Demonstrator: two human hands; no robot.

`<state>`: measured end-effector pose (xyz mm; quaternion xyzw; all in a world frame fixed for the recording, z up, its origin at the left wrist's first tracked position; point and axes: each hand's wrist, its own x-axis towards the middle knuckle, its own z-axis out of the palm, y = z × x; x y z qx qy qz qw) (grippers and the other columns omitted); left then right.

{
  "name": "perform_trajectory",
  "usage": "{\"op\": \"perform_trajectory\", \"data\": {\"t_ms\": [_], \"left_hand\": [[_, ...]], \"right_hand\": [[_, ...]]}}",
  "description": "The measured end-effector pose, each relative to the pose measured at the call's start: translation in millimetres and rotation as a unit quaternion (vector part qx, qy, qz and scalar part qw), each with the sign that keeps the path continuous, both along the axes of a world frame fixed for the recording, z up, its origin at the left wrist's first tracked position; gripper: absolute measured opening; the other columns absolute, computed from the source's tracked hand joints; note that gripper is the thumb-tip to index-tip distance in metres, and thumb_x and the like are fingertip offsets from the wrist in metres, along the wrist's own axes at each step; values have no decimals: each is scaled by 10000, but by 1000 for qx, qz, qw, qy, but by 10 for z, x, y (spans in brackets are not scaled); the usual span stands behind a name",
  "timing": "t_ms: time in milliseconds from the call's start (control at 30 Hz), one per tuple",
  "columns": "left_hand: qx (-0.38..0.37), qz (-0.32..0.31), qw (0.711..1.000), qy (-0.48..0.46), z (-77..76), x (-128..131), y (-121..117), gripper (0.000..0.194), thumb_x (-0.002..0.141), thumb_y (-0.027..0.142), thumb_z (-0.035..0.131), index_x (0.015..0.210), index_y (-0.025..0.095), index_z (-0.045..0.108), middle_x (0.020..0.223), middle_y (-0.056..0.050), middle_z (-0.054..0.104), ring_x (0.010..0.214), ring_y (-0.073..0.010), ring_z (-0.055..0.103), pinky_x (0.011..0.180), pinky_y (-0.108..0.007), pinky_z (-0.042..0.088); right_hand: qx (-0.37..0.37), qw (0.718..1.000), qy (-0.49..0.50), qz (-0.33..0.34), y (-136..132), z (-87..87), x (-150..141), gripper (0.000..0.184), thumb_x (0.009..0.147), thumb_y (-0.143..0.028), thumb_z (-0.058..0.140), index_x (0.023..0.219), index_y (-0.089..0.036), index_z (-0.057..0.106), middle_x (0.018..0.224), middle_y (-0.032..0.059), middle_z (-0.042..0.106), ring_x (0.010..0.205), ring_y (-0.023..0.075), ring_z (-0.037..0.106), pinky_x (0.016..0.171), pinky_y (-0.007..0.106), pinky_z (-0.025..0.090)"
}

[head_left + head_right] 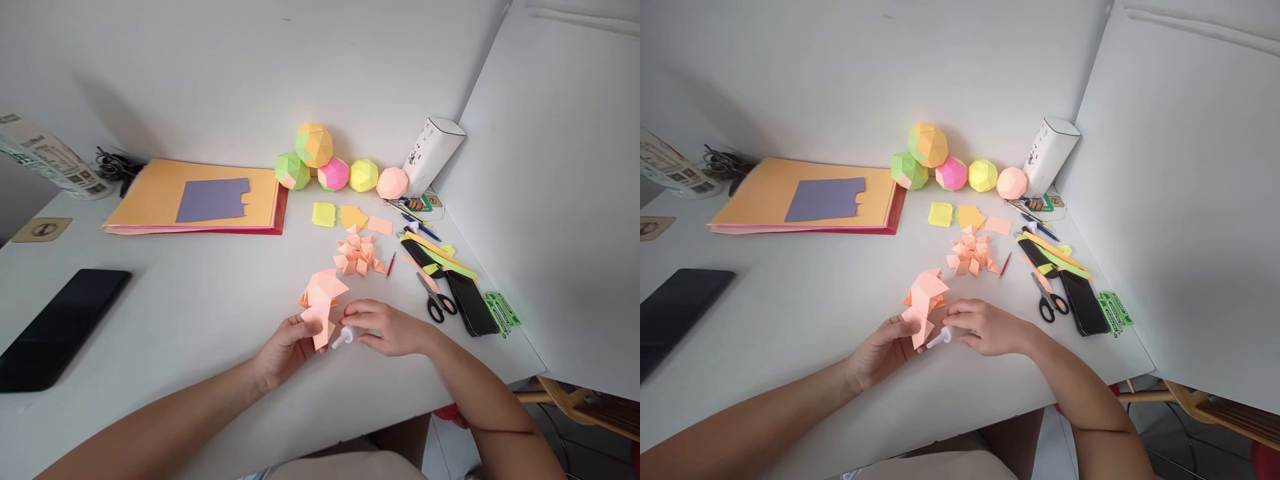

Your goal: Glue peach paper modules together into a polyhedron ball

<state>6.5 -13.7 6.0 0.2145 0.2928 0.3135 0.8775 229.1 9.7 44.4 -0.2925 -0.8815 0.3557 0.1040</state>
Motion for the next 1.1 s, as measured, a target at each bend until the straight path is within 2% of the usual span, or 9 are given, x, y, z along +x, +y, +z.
{"op": "perform_trajectory", "data": {"t_ms": [100,233,433,733,867,967,1033,1100], "left_hand": [[11,5,1000,9,8,4,9,280,786,201,540,520,127,587,584,-27,527,592,-131,467,610,-257,385],[39,6,999,20,-19,-3,13,300,800,184,515,511,131,573,571,-24,500,595,-122,425,605,-241,358],[52,4,998,24,-23,-2,13,313,802,196,518,498,135,566,573,-26,495,599,-124,411,605,-240,348],[13,10,1000,21,-12,15,-3,290,777,217,558,497,141,547,567,-20,495,584,-126,437,594,-248,372],[1,26,1000,10,-31,16,-21,254,768,204,568,525,158,509,532,2,463,546,-114,403,568,-241,362],[2,23,1000,-2,-65,13,-27,251,782,205,557,541,156,511,544,4,460,555,-111,398,568,-234,362],[-2,19,1000,-17,-85,16,-26,266,797,207,542,538,151,522,557,-1,473,559,-112,412,577,-240,373],[-9,13,999,-36,-93,23,-24,287,809,219,532,531,149,530,552,-1,467,555,-116,421,574,-249,379]], "right_hand": [[-16,999,12,-35,2,31,47,410,827,-97,514,1223,-204,527,1184,92,533,1051,184,546,880,317,486],[3,997,14,-72,-3,37,57,417,823,-114,523,1225,-224,527,1148,80,542,1014,181,557,868,330,494],[38,997,0,-74,-10,40,32,364,824,-108,511,1173,-196,564,1109,102,559,994,194,561,844,339,498],[-11,996,35,-86,31,55,107,371,818,-130,538,1174,-229,566,1116,84,569,987,188,569,851,342,485],[-45,974,128,-182,125,79,207,294,772,-180,626,1062,-222,599,1066,76,602,1012,206,560,867,353,470],[-92,928,203,-300,222,12,275,268,763,-237,640,1016,-205,560,1041,77,607,959,194,578,809,334,486],[-115,897,213,-369,285,-60,307,305,741,-261,655,1016,-199,537,991,62,610,895,182,590,746,314,495],[-107,887,197,-403,326,-114,326,322,713,-265,669,1002,-192,547,947,43,596,852,172,584,713,298,490]]}}
